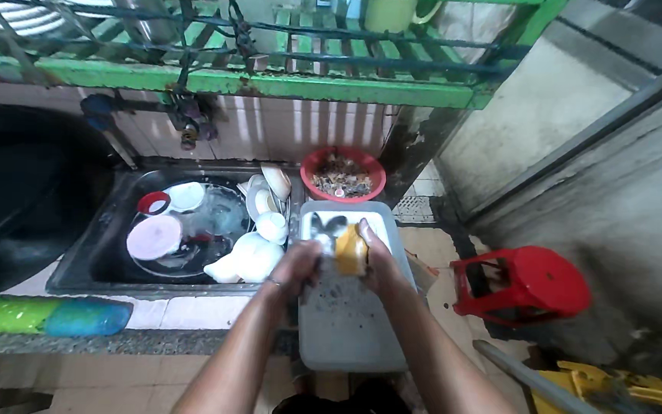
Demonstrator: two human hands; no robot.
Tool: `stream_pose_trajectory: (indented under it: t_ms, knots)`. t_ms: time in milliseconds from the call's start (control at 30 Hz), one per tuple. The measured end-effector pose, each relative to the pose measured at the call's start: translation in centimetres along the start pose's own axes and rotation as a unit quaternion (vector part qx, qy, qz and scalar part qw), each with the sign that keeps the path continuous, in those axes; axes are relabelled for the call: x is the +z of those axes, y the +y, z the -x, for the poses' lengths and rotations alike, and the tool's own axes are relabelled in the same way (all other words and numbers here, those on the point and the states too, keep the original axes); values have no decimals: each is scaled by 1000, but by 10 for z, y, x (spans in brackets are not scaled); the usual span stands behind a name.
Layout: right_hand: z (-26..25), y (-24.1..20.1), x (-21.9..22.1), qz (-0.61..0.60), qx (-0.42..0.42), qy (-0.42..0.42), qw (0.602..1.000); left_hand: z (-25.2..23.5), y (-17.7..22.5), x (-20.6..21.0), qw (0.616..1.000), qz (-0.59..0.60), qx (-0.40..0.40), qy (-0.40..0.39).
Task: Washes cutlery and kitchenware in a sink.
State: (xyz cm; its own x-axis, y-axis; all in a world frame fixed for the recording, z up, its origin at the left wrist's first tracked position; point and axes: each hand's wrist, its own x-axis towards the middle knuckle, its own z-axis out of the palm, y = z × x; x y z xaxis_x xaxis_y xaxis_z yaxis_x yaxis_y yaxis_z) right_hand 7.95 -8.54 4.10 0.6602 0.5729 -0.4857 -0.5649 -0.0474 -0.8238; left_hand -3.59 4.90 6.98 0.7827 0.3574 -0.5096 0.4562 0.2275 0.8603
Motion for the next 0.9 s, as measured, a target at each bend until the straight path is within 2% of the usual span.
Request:
stream_pose_trajectory:
  t_ms: [67, 133, 200, 267, 400, 533, 600, 700, 767, 833, 900]
  knots:
    - [-6, -9, 0, 7, -12, 17, 1000, -4, -4, 25, 997, 17, -32, -65]
    - [-8, -16, -2, 76, -37, 72, 994, -7, -11, 36, 996, 1, -28, -85]
    - [-11, -21, -1, 110, -44, 145, 982, -6, -18, 43, 995, -83, 12, -58]
    - [-14, -14, 3, 64, -47, 183, 980, -6, -23, 46, 987, -157, 42, -19]
    - [-9, -4, 2, 47, -55, 108, 991, -12, -25, 41, 983, -176, 49, 11]
    - [-23, -8, 2, 3, -26, 167, 986, -10, -25, 46, 992, -121, 7, -13]
    - [-24, -3, 7, -25, -30, 144, 989, -9, -16, 45, 994, -108, -14, -5]
    - [-14, -5, 3, 11, -32, 64, 997, -11, -20, 35, 995, -100, -26, -11]
    - [-19, -11, -6, 19, -31, 92, 995, -8, -29, 35, 996, -75, -36, -34]
    - [-24, -8, -6, -30, -39, 122, 991, -3, -28, 37, 997, -41, -51, -40]
    - [-21, 4, -2, -74, -61, 74, 993, -4, -28, 34, 997, -31, -55, -42]
